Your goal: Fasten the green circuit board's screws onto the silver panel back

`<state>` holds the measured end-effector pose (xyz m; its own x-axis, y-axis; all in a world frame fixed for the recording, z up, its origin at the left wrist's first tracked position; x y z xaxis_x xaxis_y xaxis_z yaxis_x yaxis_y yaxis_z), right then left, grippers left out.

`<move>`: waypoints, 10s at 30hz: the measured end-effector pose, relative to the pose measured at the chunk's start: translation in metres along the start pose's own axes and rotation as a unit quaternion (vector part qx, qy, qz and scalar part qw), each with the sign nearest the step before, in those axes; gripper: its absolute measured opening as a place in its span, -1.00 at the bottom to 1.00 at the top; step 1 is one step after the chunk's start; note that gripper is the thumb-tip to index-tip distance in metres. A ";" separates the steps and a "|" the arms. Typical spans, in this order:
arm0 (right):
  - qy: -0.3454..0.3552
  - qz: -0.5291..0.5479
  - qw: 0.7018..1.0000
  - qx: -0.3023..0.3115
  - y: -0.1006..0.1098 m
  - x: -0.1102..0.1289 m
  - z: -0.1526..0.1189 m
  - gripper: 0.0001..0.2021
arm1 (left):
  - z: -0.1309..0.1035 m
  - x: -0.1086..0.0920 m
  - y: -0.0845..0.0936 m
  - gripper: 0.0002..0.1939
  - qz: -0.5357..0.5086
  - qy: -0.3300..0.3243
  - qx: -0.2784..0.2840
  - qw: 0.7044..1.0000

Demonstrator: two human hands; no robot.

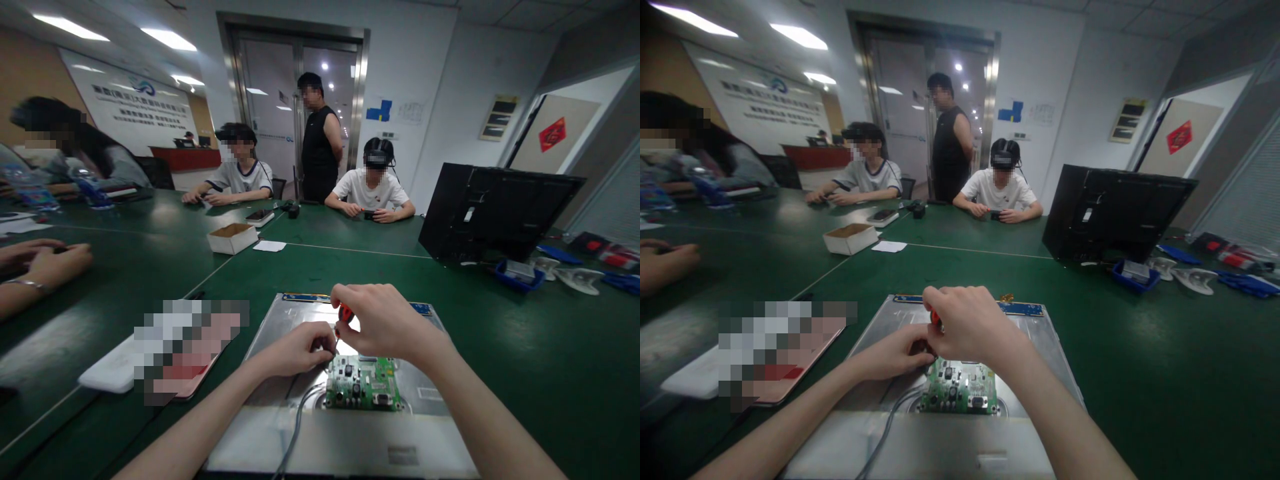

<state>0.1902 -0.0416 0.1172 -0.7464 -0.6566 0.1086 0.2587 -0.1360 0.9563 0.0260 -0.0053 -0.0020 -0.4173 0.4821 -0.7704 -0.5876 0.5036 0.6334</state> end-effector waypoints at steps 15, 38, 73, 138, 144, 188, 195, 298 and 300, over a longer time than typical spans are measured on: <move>0.008 -0.004 1.000 0.015 0.002 0.000 -0.002 -0.83 | 0.000 0.002 0.000 -0.85 0.003 0.009 0.014 1.000; 0.024 0.019 0.999 0.012 0.000 0.000 -0.002 -0.77 | 0.000 0.006 -0.001 -0.86 -0.002 0.000 0.018 1.000; 0.006 0.001 1.000 0.007 0.000 -0.002 0.000 -0.82 | 0.000 0.004 0.000 -0.87 -0.011 0.006 0.014 1.000; -0.001 0.013 1.000 0.008 -0.001 -0.005 0.000 -0.81 | -0.001 0.001 0.000 -0.88 -0.002 0.008 0.010 1.000; -0.025 -0.029 0.999 0.008 -0.003 -0.007 0.003 -0.88 | -0.002 -0.002 0.001 -0.92 0.006 0.027 0.009 1.000; 0.013 0.010 1.000 0.009 0.000 -0.007 -0.001 -0.80 | 0.000 0.000 0.000 -0.89 -0.009 0.017 0.008 1.000; 0.003 0.007 1.000 0.016 -0.001 -0.006 0.000 -0.80 | -0.001 0.001 0.000 -0.89 -0.008 0.009 0.007 1.000; -0.013 0.024 0.999 0.017 -0.003 -0.012 0.003 -0.92 | -0.001 -0.002 0.001 -0.87 0.019 0.028 0.003 0.999; 0.001 0.046 0.999 0.017 -0.003 -0.012 0.002 -0.85 | -0.001 -0.002 0.001 -0.88 0.014 0.028 0.001 1.000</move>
<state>0.1969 -0.0315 0.1136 -0.7194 -0.6662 0.1963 0.3058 -0.0501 0.9508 0.0254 -0.0069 0.0002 -0.4714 0.4561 -0.7548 -0.5740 0.4911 0.6553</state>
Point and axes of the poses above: each hand's wrist, its own z-axis towards the middle knuckle, its own y-axis out of the back of the hand, x = y × z, the point moved 2 cm from there along z, towards the middle knuckle, and after that the axes turned 2 degrees about -y, right-handed, at the moved point
